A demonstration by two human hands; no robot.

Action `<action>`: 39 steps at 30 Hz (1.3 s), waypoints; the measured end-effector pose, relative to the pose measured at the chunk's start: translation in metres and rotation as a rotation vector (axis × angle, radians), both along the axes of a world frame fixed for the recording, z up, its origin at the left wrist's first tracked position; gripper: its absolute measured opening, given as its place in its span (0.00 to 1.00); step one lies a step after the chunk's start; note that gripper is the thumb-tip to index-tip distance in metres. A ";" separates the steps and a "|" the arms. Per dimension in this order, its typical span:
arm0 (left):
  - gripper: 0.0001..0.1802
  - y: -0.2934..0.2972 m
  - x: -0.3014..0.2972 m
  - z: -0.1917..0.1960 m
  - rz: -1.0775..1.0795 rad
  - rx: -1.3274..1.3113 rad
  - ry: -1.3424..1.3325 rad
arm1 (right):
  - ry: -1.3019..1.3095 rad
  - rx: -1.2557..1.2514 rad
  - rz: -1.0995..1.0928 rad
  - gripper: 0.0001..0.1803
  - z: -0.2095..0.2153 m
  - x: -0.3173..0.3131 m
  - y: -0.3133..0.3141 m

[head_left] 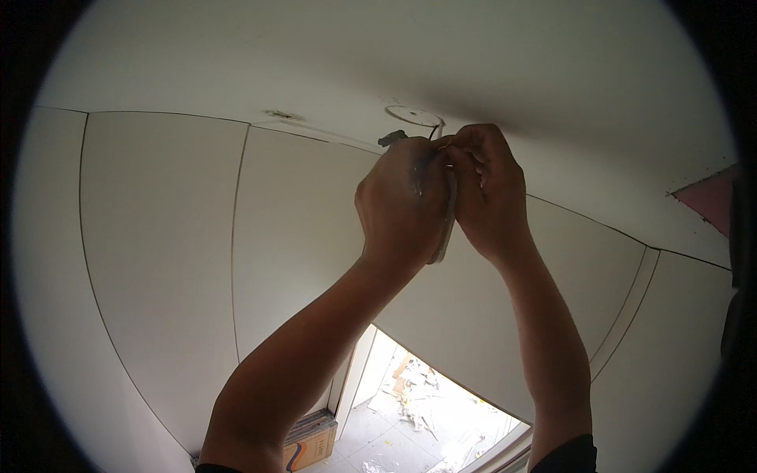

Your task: The person connects electrical wires to a ceiling light fixture. They strip and twist wires together, then secure them into the fixture's terminal block. The person works overhead near a ceiling junction box in a room with white tiled walls.

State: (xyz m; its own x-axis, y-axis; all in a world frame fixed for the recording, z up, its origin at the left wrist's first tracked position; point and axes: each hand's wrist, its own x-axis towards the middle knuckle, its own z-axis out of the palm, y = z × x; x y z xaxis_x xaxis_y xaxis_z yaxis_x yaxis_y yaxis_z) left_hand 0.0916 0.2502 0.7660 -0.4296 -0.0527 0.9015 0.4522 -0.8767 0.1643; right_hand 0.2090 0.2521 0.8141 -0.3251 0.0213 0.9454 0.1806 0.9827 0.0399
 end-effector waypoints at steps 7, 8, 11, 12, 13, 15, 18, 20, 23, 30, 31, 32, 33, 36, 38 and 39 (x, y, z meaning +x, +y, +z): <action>0.09 0.001 0.008 0.000 -0.090 0.011 -0.028 | 0.115 -0.155 0.099 0.08 -0.011 -0.002 0.009; 0.08 0.002 0.007 0.001 -0.067 0.048 -0.009 | 0.123 -0.180 0.095 0.08 -0.010 -0.001 0.011; 0.08 0.006 0.002 0.000 -0.011 0.095 0.036 | 0.121 -0.135 0.103 0.09 -0.008 -0.003 0.009; 0.08 0.005 0.001 0.001 -0.002 0.070 0.043 | 0.116 -0.100 0.109 0.09 -0.007 -0.003 0.007; 0.08 0.004 0.000 0.000 0.007 0.044 0.051 | 0.130 -0.153 0.116 0.09 -0.008 -0.002 0.006; 0.07 0.002 0.001 -0.001 -0.062 0.030 0.035 | 0.155 -0.257 0.134 0.09 -0.008 -0.003 0.002; 0.07 0.000 -0.003 0.000 -0.048 -0.002 0.009 | 0.145 -0.238 0.092 0.08 -0.007 -0.006 -0.003; 0.06 0.001 -0.004 0.002 -0.031 0.008 -0.005 | 0.099 -0.127 0.057 0.08 -0.004 -0.005 -0.004; 0.05 0.004 -0.004 0.002 -0.078 0.046 -0.037 | 0.056 -0.058 0.012 0.07 0.000 -0.003 -0.001; 0.03 0.005 -0.002 0.004 -0.109 0.064 -0.078 | 0.084 -0.039 -0.205 0.04 -0.005 -0.005 -0.019; 0.03 0.005 -0.002 0.004 -0.105 0.063 -0.073 | 0.097 0.041 -0.262 0.04 -0.006 -0.004 -0.020; 0.03 0.007 -0.002 0.003 -0.095 0.076 -0.067 | 0.110 0.121 -0.318 0.04 -0.007 -0.004 -0.021; 0.03 0.008 -0.003 0.003 -0.085 0.089 -0.061 | 0.122 0.200 -0.373 0.03 -0.007 -0.004 -0.021; 0.03 0.011 -0.005 -0.001 -0.038 0.091 -0.032 | 0.109 0.390 -0.548 0.04 -0.010 -0.004 -0.020; 0.04 0.011 -0.008 -0.004 -0.015 0.097 -0.006 | 0.046 0.391 -0.541 0.05 -0.010 -0.001 -0.016; 0.04 0.012 -0.009 -0.005 -0.010 0.110 0.006 | 0.014 0.394 -0.535 0.05 -0.009 0.001 -0.015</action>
